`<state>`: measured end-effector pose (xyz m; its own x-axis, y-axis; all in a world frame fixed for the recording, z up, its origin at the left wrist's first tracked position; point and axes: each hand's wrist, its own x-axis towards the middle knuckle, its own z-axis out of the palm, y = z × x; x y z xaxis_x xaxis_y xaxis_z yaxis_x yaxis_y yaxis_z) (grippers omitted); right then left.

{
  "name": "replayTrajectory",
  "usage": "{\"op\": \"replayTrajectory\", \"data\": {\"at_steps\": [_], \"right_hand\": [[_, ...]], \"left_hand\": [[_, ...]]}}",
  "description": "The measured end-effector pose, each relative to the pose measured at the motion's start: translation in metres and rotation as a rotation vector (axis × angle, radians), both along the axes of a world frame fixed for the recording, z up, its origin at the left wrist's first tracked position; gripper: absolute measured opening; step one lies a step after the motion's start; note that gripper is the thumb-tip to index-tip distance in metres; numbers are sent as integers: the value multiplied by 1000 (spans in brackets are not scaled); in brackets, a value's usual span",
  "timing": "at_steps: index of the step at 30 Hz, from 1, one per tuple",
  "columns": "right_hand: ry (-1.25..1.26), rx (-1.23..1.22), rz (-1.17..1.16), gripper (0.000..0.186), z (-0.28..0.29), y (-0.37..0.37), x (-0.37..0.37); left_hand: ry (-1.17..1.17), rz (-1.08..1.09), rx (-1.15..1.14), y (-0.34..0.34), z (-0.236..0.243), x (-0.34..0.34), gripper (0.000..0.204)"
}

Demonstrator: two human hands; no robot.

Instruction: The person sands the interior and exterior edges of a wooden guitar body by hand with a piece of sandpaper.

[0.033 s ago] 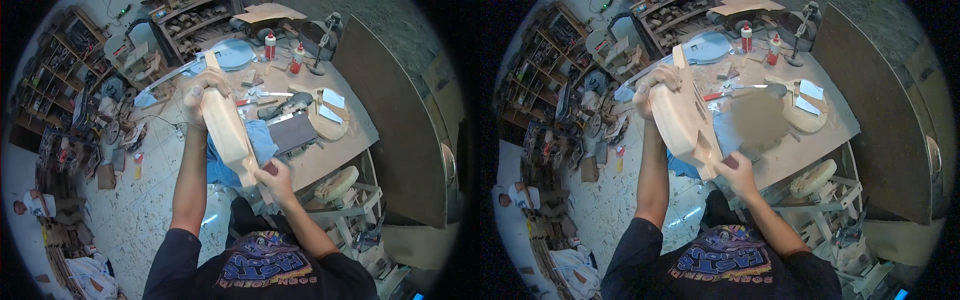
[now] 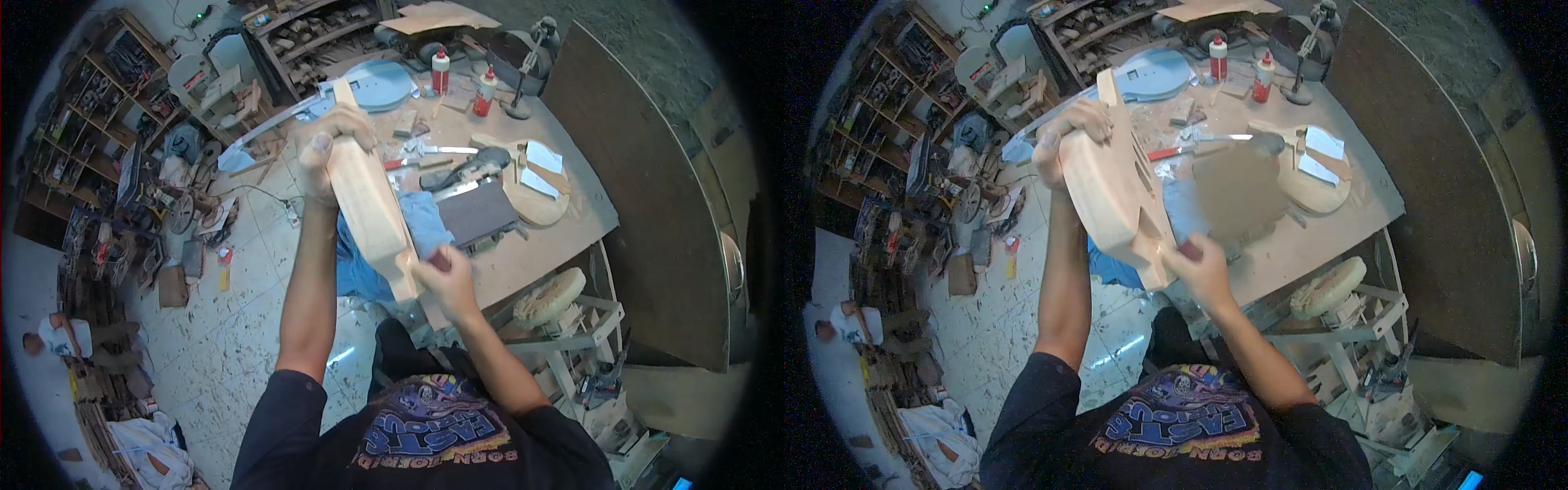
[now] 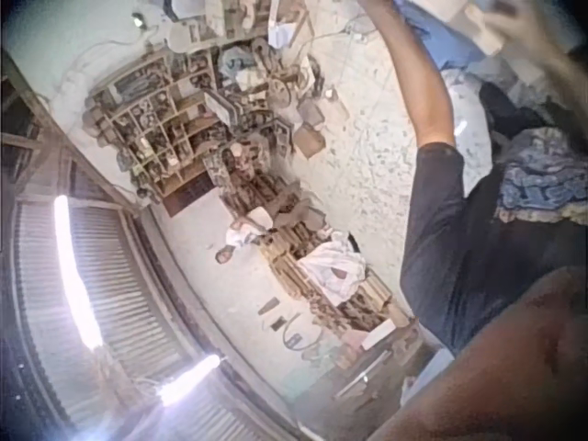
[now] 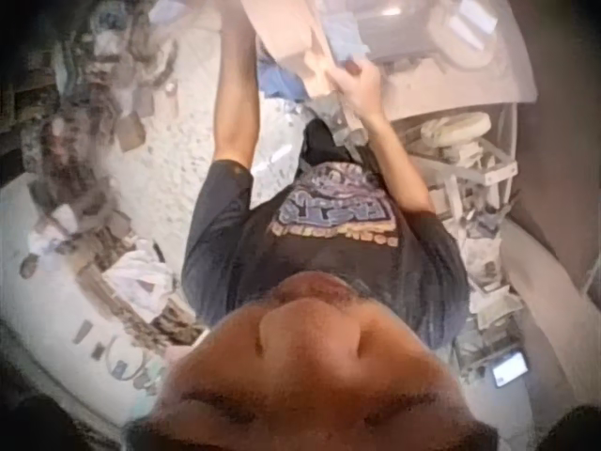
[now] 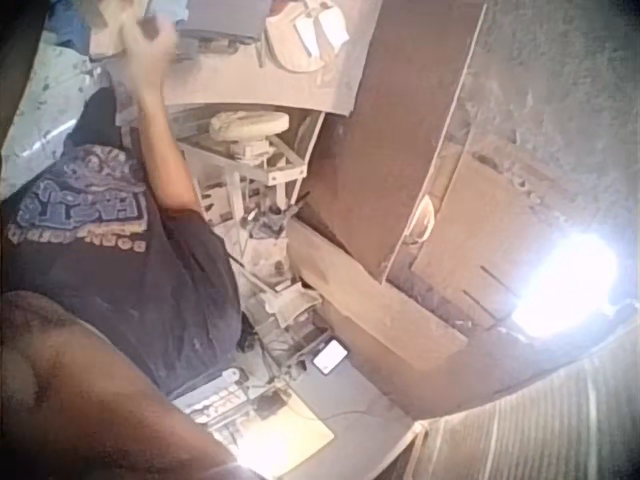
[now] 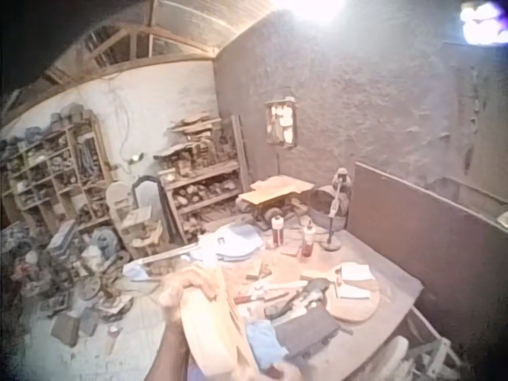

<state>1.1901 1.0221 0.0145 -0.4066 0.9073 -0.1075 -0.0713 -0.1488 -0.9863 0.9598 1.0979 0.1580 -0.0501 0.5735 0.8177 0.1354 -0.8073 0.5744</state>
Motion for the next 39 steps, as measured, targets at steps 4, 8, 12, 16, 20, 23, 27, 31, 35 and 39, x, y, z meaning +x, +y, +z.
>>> {"op": "replayTrajectory", "data": {"at_steps": [4, 8, 12, 16, 20, 23, 27, 31, 35, 39], "right_hand": [[-4, -8, -12, 21, 30, -5, -14], [6, -25, 47, 20, 6, -2, -1], [67, -61, -30, 21, 11, 7, -15], [-3, 35, 39, 22, 8, -3, -1], [-1, 36, 55, 22, 23, 12, -18], [123, 39, 56, 17, 5, -12, 2], [54, 35, 26, 18, 32, 20, -16], [22, 7, 79, 22, 14, -3, -3], [-57, 62, 57, 20, 30, 9, -9], [75, 12, 33, 23, 7, -12, -5]], "left_hand": [[29, 11, -36, -9, -4, -10, 52], [13, 23, 28, -5, 0, -2, 57], [11, 13, -9, 1, -5, -2, 57], [22, 23, 17, -2, -4, 2, 57], [-10, 7, 11, -1, -3, -6, 56], [-13, -11, 26, 0, -1, -6, 55], [-52, 12, -33, 1, -8, 11, 55], [-31, 9, 7, -5, -5, 0, 55], [-68, -10, 2, -2, -11, 4, 55], [-45, -22, 21, -5, -9, -4, 55]]}}
